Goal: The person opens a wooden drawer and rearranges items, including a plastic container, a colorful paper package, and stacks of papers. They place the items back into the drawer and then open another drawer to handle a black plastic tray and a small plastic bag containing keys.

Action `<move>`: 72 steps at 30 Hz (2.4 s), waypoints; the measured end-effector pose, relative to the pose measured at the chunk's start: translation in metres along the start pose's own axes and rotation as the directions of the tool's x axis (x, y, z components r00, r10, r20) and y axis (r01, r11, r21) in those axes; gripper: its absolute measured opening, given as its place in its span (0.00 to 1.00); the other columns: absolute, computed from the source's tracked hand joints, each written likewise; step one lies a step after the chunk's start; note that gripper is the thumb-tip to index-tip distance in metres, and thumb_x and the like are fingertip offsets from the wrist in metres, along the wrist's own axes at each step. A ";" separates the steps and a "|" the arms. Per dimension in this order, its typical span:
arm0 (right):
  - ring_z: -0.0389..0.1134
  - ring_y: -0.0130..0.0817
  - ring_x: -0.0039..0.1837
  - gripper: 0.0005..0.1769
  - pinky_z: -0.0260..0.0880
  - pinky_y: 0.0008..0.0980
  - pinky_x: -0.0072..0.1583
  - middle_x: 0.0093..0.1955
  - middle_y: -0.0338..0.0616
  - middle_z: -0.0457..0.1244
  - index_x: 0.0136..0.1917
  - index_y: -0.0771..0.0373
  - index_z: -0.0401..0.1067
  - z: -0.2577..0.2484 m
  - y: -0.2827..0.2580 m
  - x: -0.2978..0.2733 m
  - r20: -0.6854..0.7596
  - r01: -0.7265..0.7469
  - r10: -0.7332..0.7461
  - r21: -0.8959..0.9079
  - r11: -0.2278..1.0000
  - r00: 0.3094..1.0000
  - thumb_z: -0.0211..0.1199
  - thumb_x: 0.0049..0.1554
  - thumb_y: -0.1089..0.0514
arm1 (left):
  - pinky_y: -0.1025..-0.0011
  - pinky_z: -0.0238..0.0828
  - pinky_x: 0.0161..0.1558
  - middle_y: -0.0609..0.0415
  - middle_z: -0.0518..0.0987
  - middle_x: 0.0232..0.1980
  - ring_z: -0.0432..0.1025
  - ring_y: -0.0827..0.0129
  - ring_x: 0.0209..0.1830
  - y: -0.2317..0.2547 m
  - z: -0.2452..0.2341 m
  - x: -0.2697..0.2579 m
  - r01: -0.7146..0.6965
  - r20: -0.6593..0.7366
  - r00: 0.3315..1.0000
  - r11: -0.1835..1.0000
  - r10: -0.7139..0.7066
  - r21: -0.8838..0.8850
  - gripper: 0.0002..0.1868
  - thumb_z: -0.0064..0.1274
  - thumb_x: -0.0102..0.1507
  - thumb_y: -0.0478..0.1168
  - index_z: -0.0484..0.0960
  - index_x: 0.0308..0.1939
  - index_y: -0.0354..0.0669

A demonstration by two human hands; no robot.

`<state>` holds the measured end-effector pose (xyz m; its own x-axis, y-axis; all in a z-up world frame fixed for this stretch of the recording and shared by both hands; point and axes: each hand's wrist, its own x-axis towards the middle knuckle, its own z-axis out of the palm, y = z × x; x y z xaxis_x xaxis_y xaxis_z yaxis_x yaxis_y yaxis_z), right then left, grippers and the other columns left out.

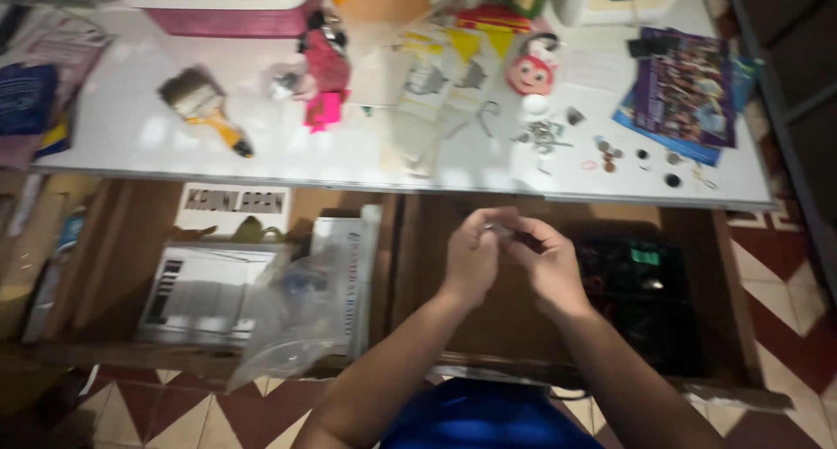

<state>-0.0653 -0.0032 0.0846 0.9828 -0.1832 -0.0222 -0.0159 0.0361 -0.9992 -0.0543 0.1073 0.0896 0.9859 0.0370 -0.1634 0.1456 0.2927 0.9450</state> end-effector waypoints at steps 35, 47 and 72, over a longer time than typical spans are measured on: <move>0.71 0.39 0.62 0.20 0.70 0.40 0.66 0.67 0.38 0.66 0.63 0.40 0.77 0.425 0.046 0.201 0.263 0.299 -0.144 -0.791 0.534 0.954 0.69 0.56 0.47 | 0.58 0.75 0.59 0.51 0.73 0.58 0.74 0.49 0.58 0.148 -0.401 0.237 -0.271 0.128 0.891 0.285 0.436 0.919 0.13 0.60 0.60 0.53 0.91 0.44 0.58; 0.73 0.45 0.52 0.16 0.74 0.41 0.55 0.45 0.46 0.70 0.47 0.48 0.84 0.381 -0.034 0.203 0.230 0.404 -0.335 -0.612 0.680 0.914 0.68 0.47 0.64 | 0.61 0.76 0.45 0.50 0.80 0.36 0.79 0.53 0.39 0.168 -0.395 0.265 -0.466 0.078 0.713 0.388 0.696 0.795 0.11 0.63 0.54 0.42 0.86 0.39 0.44; 0.73 0.48 0.57 0.19 0.74 0.47 0.58 0.50 0.39 0.70 0.54 0.45 0.76 0.436 0.022 0.178 0.460 0.459 -0.116 -0.763 0.455 0.880 0.68 0.48 0.52 | 0.65 0.76 0.57 0.43 0.80 0.56 0.78 0.59 0.55 0.151 -0.403 0.243 0.003 -0.158 0.987 0.979 0.030 0.206 0.31 0.50 0.54 0.20 0.84 0.59 0.48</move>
<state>0.1896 0.3931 0.0729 0.9516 0.2863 0.1113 0.3032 -0.8177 -0.4893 0.1743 0.5454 0.0781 0.9642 0.1966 -0.1777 0.1627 0.0900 0.9826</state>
